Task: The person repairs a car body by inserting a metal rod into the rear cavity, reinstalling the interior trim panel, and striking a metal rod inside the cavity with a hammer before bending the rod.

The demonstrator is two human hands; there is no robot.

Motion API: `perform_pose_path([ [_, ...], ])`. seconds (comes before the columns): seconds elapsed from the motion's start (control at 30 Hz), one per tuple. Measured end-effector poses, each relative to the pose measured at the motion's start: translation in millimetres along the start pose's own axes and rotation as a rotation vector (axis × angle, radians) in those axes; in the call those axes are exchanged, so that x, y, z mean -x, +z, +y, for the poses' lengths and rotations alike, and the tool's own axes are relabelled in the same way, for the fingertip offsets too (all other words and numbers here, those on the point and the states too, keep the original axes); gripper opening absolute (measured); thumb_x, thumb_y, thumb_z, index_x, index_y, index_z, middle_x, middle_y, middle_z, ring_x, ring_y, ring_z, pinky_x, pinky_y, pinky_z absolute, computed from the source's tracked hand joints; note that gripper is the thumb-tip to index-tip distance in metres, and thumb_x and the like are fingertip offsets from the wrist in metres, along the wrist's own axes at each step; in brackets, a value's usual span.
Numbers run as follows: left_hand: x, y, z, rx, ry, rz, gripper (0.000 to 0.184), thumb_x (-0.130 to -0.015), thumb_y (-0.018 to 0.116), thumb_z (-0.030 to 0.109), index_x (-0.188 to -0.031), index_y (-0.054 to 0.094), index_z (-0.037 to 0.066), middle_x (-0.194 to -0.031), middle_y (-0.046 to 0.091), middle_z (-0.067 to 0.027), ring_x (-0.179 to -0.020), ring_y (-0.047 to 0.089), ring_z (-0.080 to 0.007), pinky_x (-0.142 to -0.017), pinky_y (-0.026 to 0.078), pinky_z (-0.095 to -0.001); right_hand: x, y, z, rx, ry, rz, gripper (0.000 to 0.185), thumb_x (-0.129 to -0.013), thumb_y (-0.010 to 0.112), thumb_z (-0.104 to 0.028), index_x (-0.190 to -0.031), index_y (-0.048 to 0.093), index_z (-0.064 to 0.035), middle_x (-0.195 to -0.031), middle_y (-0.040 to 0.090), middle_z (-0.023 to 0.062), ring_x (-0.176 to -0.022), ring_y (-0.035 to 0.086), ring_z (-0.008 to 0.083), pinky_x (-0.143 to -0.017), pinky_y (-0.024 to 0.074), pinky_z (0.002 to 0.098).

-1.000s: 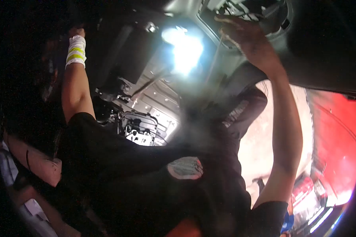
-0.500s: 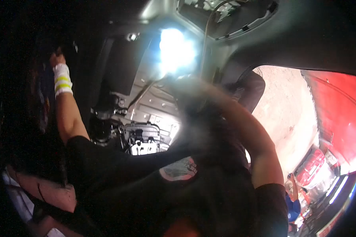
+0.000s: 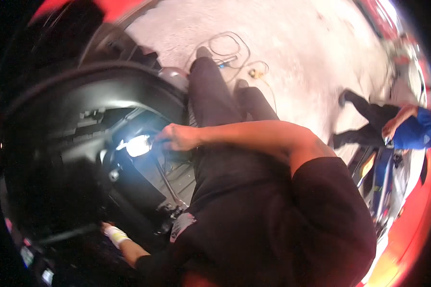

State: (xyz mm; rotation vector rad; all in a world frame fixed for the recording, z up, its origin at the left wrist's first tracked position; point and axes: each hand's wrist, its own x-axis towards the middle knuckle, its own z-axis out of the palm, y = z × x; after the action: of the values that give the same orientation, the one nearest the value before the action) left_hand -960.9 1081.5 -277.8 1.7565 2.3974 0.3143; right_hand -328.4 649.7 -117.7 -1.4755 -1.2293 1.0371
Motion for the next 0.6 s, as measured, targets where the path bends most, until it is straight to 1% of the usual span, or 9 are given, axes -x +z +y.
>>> perform_pose_path([
  [0.03, 10, 0, 10, 0.031, -0.013, 0.003, 0.054, -0.097, 0.047, 0.044, -0.071, 0.064, -0.001, -0.061, 0.062, -0.014, -0.055, 0.062, -0.0242, -0.053, 0.048, -0.041, 11, -11, 12, -0.05, -0.123, 0.128, 0.025, -0.09, 0.055, -0.004, -0.112, 0.066, 0.0013, -0.092, 0.069, 0.0183, -0.086, 0.068, 0.0254, -0.079, 0.0519, 0.0349],
  [0.07, 71, -32, 82, 0.184, -0.321, -0.216, 0.052, -0.1, 0.044, 0.042, -0.068, 0.058, 0.003, -0.065, 0.062, -0.0117, -0.05, 0.058, -0.0225, -0.047, 0.046, -0.0392, 20, -32, 19, -0.137, -0.068, 0.226, 0.025, -0.09, 0.054, -0.005, -0.111, 0.066, 0.0013, -0.091, 0.07, 0.0162, -0.084, 0.068, 0.0229, -0.078, 0.0525, 0.034],
  [0.13, 122, -45, 139, 0.368, -0.225, -0.139, 0.05, -0.1, 0.05, 0.037, -0.064, 0.053, 0.002, -0.059, 0.061, -0.011, -0.048, 0.057, -0.0195, -0.043, 0.044, -0.032, 55, -80, 32, -0.308, 0.039, 0.403, 0.025, -0.092, 0.052, -0.006, -0.11, 0.067, 0.0014, -0.087, 0.07, 0.012, -0.081, 0.068, 0.0178, -0.075, 0.0538, 0.0322],
  [0.2, 134, -36, 162, 0.44, -0.173, -0.04, 0.049, -0.101, 0.051, 0.036, -0.067, 0.054, 0.001, -0.061, 0.063, -0.0119, -0.05, 0.06, -0.02, -0.044, 0.046, -0.03, 92, -120, 59, -0.52, 0.317, 0.607, 0.026, -0.093, 0.05, -0.006, -0.111, 0.067, -0.0002, -0.085, 0.071, 0.0067, -0.078, 0.066, 0.0116, -0.07, 0.0545, 0.028],
  [0.27, 148, -48, 203, 0.299, -0.154, -0.1, 0.049, -0.102, 0.05, 0.039, -0.071, 0.057, 0.002, -0.065, 0.066, -0.0123, -0.053, 0.063, -0.0208, -0.046, 0.048, -0.0297, 131, -162, 121, -0.454, 0.441, 0.856, 0.027, -0.093, 0.049, -0.007, -0.113, 0.066, -0.0015, -0.083, 0.07, 0.0074, -0.074, 0.066, 0.0128, -0.066, 0.0541, 0.0266],
  [0.4, 120, -69, 231, 0.313, -0.197, -0.253, 0.052, -0.102, 0.046, 0.045, -0.072, 0.064, 0.007, -0.068, 0.069, -0.0116, -0.057, 0.067, -0.0211, -0.051, 0.056, -0.0296, 227, -218, 268, -0.724, 0.685, 1.359, 0.029, -0.092, 0.05, -0.008, -0.115, 0.065, -0.0019, -0.082, 0.068, 0.009, -0.067, 0.065, 0.0157, -0.061, 0.0536, 0.0283],
  [0.47, 202, -87, 327, 0.208, -0.187, -0.101, 0.043, -0.099, 0.054, 0.035, -0.07, 0.063, 0.005, -0.069, 0.069, -0.0106, -0.057, 0.067, -0.0204, -0.051, 0.056, -0.0298, 283, -230, 335, -0.589, 0.854, 1.314, 0.032, -0.087, 0.051, -0.009, -0.114, 0.064, -0.0012, -0.08, 0.068, 0.0086, -0.063, 0.065, 0.0153, -0.058, 0.0534, 0.0283],
  [0.53, 201, -92, 356, 0.229, -0.179, -0.106, 0.045, -0.1, 0.052, 0.039, -0.078, 0.065, 0.003, -0.076, 0.07, -0.0111, -0.065, 0.069, -0.0211, -0.06, 0.059, -0.0293, 326, -232, 389, -0.422, 1.18, 1.188, 0.032, -0.085, 0.052, -0.01, -0.114, 0.065, -0.0023, -0.08, 0.068, 0.0092, -0.064, 0.065, 0.015, -0.055, 0.0532, 0.0287],
  [0.6, 238, -100, 405, 0.304, -0.18, -0.084, 0.039, -0.099, 0.055, 0.033, -0.077, 0.063, 0.002, -0.074, 0.067, -0.0101, -0.06, 0.066, -0.0199, -0.058, 0.058, -0.0274, 342, -240, 422, -0.46, 1.348, 1.122, 0.033, -0.085, 0.052, -0.01, -0.113, 0.067, -0.0043, -0.08, 0.068, 0.0088, -0.064, 0.065, 0.0146, -0.054, 0.0531, 0.0289],
])
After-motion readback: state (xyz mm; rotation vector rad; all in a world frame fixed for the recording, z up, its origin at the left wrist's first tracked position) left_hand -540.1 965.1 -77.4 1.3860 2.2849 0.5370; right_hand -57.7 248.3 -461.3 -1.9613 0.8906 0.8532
